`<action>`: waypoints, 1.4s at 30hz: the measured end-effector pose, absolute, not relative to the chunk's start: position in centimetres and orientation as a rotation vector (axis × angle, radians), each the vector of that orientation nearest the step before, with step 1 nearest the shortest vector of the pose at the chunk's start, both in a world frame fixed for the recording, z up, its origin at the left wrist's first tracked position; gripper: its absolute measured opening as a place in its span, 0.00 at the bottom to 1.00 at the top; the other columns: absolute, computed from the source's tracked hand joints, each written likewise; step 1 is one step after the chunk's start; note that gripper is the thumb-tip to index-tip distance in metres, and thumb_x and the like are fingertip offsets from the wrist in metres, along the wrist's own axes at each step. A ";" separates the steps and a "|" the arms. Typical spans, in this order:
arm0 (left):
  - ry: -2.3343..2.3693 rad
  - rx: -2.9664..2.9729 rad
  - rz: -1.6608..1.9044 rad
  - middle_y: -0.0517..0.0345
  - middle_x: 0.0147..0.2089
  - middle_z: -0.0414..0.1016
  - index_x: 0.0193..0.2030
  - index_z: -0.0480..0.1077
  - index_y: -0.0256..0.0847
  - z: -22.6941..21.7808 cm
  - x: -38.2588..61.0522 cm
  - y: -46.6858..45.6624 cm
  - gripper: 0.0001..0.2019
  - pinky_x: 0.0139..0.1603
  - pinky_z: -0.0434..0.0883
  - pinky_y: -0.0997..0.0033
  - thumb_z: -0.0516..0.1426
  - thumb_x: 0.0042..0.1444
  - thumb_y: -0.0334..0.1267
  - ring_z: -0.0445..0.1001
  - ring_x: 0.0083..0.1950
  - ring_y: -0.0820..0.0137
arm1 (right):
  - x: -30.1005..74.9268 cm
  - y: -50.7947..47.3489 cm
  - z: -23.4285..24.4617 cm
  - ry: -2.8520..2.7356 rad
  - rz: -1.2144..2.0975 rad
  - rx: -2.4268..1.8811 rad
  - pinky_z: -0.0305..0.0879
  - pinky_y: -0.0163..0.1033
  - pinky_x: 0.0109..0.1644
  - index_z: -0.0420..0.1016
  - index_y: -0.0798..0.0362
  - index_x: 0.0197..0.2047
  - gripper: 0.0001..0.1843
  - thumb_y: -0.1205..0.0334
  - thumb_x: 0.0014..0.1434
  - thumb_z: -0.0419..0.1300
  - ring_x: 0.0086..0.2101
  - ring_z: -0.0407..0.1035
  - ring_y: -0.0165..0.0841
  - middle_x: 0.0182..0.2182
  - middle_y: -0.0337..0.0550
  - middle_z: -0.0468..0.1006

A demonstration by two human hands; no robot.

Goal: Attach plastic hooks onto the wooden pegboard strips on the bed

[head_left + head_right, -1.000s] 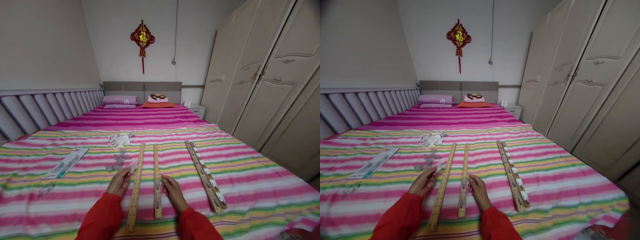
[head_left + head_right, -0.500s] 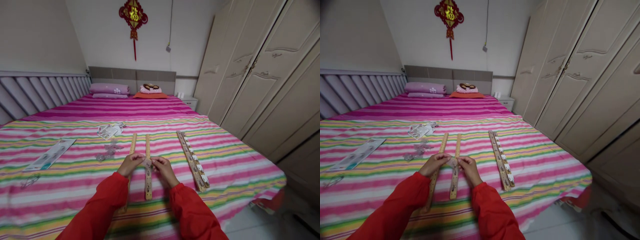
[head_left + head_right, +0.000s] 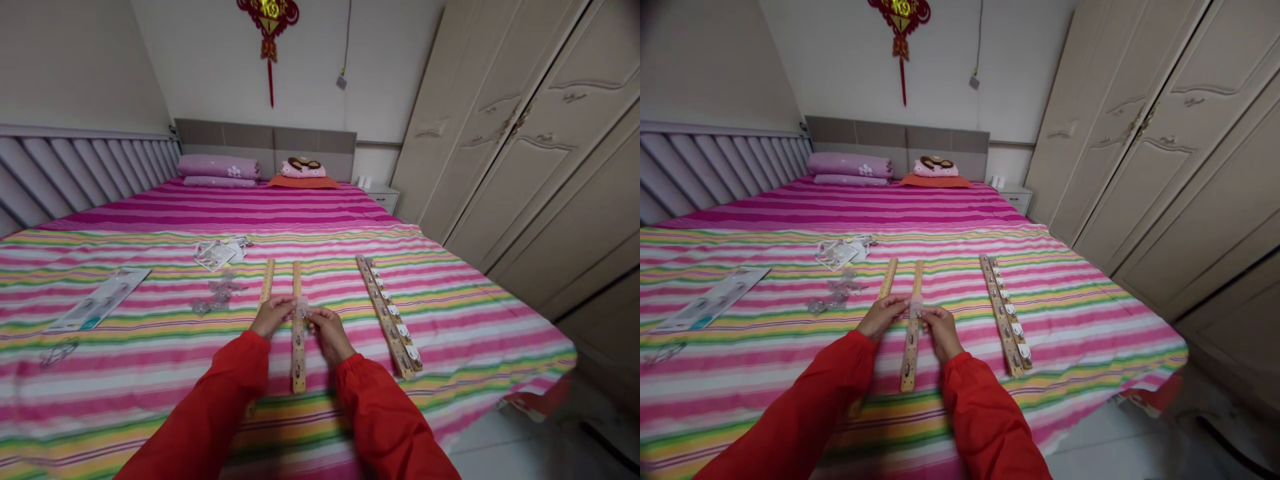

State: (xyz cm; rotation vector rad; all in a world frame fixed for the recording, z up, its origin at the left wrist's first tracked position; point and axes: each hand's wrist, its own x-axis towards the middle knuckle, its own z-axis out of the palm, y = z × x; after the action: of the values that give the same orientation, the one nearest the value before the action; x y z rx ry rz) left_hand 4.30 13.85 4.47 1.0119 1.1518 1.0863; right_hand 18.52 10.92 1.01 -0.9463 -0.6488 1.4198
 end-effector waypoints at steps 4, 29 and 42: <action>1.195 1.013 1.052 0.61 0.23 0.74 0.32 0.75 0.34 2.9 4.2 14.1 0.22 0.29 0.68 0.76 0.69 0.28 0.41 0.71 0.26 0.76 | 18.2 11.4 0.1 -0.608 1.369 -1.005 0.53 0.31 0.20 0.75 0.57 0.23 0.08 0.65 0.36 0.66 0.16 0.59 0.23 0.14 0.34 0.71; 1.288 1.147 1.069 0.57 0.24 0.76 0.27 0.73 0.35 -0.5 4.3 15.0 0.11 0.33 0.69 0.70 0.64 0.32 0.34 0.73 0.28 0.69 | 17.2 12.0 -2.2 -0.665 1.318 -1.104 0.56 0.30 0.16 0.70 0.54 0.25 0.10 0.64 0.36 0.65 0.14 0.61 0.25 0.13 0.31 0.70; 1.483 1.276 1.161 0.64 0.26 0.68 0.37 0.74 0.37 -1.8 4.4 14.7 0.16 0.31 0.69 0.72 0.62 0.37 0.33 0.69 0.26 0.74 | 17.0 12.1 -2.9 -0.739 1.247 -1.140 0.55 0.31 0.17 0.71 0.54 0.30 0.12 0.62 0.38 0.64 0.14 0.58 0.25 0.14 0.28 0.65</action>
State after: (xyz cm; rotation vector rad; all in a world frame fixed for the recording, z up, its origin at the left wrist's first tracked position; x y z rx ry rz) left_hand 4.42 14.69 -1.78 1.2765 1.4831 1.1610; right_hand 17.02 12.14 -2.94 -1.1397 -0.7389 1.2468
